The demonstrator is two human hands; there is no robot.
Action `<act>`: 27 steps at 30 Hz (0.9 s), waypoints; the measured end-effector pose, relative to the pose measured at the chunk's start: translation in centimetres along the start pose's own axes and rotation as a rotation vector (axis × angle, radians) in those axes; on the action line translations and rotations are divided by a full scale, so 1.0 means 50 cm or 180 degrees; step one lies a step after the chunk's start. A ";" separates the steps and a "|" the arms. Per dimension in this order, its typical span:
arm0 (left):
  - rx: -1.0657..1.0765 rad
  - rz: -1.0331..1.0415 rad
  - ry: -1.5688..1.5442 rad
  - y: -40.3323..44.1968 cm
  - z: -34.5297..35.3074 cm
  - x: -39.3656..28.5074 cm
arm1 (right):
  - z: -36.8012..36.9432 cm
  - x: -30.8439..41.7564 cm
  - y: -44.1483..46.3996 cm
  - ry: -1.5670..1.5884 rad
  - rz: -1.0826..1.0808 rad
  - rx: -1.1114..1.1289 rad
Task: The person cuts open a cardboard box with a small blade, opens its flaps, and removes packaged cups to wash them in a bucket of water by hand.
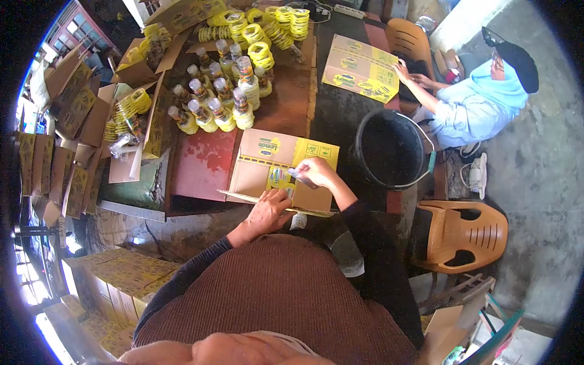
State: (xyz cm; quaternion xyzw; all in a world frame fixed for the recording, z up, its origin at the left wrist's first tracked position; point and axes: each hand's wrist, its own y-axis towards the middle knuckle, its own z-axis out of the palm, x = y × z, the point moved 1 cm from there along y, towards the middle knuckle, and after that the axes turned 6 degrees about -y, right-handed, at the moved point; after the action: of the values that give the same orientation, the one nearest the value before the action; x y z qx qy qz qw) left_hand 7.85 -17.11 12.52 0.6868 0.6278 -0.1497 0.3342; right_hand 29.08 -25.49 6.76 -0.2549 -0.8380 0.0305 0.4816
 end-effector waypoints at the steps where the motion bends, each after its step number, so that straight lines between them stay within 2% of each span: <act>1: -0.0029 -0.0014 0.0008 -0.002 -0.002 0.001 | 0.022 -0.007 0.036 0.0063 -0.0161 0.0172; 5: -0.0121 0.0129 -0.0082 -0.013 -0.003 0.010 | 0.092 0.046 0.143 0.0312 0.0108 0.0560; 7: -0.0107 0.0198 -0.0166 -0.020 -0.002 0.013 | 0.122 0.071 0.181 0.0448 0.0534 0.0700; 13: -0.0110 0.0233 -0.0193 -0.044 0.004 0.028 | 0.230 0.062 0.248 0.0752 0.0869 0.0759; 16: -0.0113 0.0380 -0.0265 -0.053 0.005 0.034 | 0.241 0.071 0.249 0.0632 0.0777 0.0555; 18: -0.0122 0.0392 -0.0338 -0.054 0.002 0.037 | 0.249 0.073 0.250 0.1231 0.0892 0.0155; 19: -0.0092 0.0436 -0.0426 -0.054 0.001 0.038 | 0.252 0.082 0.247 0.1211 0.0886 0.0174; 25: -0.0032 0.0575 -0.0524 -0.053 0.001 0.049 | 0.258 0.070 0.250 0.0885 0.0899 0.0215; 27: 0.0002 0.0579 -0.0570 -0.052 0.002 0.056 | 0.259 0.056 0.267 -0.0654 0.0068 -0.0058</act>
State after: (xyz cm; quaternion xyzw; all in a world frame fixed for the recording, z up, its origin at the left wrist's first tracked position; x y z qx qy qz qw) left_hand 5.82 -15.09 9.98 0.7249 0.5305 -0.1797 0.4009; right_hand 22.59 -10.11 -1.90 -0.2637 -0.8804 0.0540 0.3904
